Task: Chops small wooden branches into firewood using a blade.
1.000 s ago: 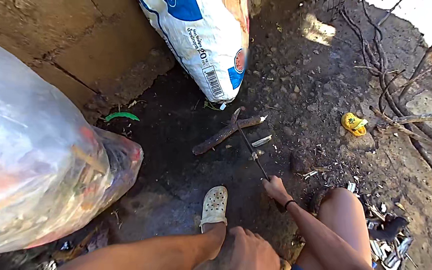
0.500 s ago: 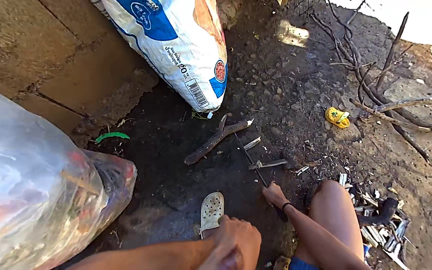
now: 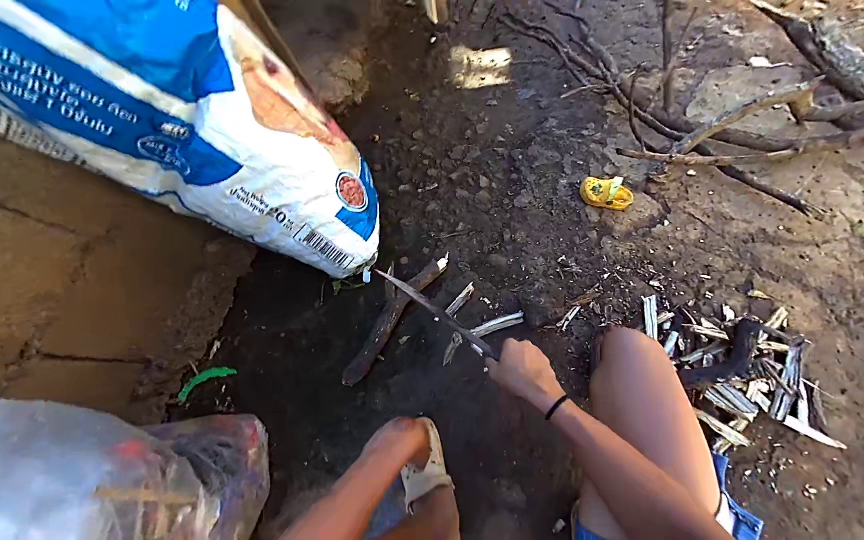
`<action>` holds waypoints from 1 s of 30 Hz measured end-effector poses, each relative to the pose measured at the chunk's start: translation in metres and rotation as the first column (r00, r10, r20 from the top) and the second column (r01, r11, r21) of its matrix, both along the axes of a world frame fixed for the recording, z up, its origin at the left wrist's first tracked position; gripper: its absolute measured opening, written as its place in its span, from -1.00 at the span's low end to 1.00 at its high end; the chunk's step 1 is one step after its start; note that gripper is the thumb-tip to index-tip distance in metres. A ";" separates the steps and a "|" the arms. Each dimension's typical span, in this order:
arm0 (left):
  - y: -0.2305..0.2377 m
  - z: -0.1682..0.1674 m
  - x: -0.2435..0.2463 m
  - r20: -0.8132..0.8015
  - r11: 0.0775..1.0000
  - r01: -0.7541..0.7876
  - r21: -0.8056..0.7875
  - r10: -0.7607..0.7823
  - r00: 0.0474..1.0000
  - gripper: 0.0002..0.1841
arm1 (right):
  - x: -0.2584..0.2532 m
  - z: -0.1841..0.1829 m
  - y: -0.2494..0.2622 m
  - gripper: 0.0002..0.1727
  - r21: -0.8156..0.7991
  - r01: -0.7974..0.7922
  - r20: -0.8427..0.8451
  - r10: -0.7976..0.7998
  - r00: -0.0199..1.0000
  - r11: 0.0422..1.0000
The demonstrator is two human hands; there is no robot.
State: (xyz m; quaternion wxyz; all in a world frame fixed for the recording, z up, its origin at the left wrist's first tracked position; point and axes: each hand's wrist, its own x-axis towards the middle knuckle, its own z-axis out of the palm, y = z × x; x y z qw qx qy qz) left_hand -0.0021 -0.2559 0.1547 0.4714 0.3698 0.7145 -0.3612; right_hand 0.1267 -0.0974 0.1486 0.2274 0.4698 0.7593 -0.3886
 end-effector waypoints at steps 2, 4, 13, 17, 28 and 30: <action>0.039 -0.052 -0.011 -0.069 0.965 -0.130 0.227 0.149 0.986 -0.26 | 0.015 0.018 0.016 -0.52 0.005 0.046 -0.062 -0.046 0.997 0.999; 0.071 -0.101 -0.017 -0.046 0.843 -0.238 0.482 0.296 0.954 -0.14 | 0.034 0.035 0.030 -0.56 0.015 0.124 -0.132 -0.121 0.984 0.992; 0.119 -0.183 -0.021 -0.023 0.555 -0.092 0.827 0.196 0.980 -0.48 | 0.130 0.057 0.069 -0.70 -0.076 0.668 -0.429 -0.629 0.648 0.740; 0.125 -0.195 -0.027 -0.066 0.453 0.079 0.888 -0.046 0.997 -0.66 | 0.151 0.059 0.068 -0.67 -0.338 0.791 -0.445 -0.827 0.343 0.510; 0.157 -0.184 0.012 -0.251 0.617 0.238 0.750 -0.067 0.966 -0.45 | 0.202 0.070 0.063 -0.70 -0.392 0.822 -0.475 -0.856 0.205 0.414; 0.158 -0.181 0.016 -0.226 0.630 0.167 0.758 0.013 0.974 -0.34 | 0.209 0.075 0.060 -0.70 -0.405 0.832 -0.480 -0.862 0.159 0.379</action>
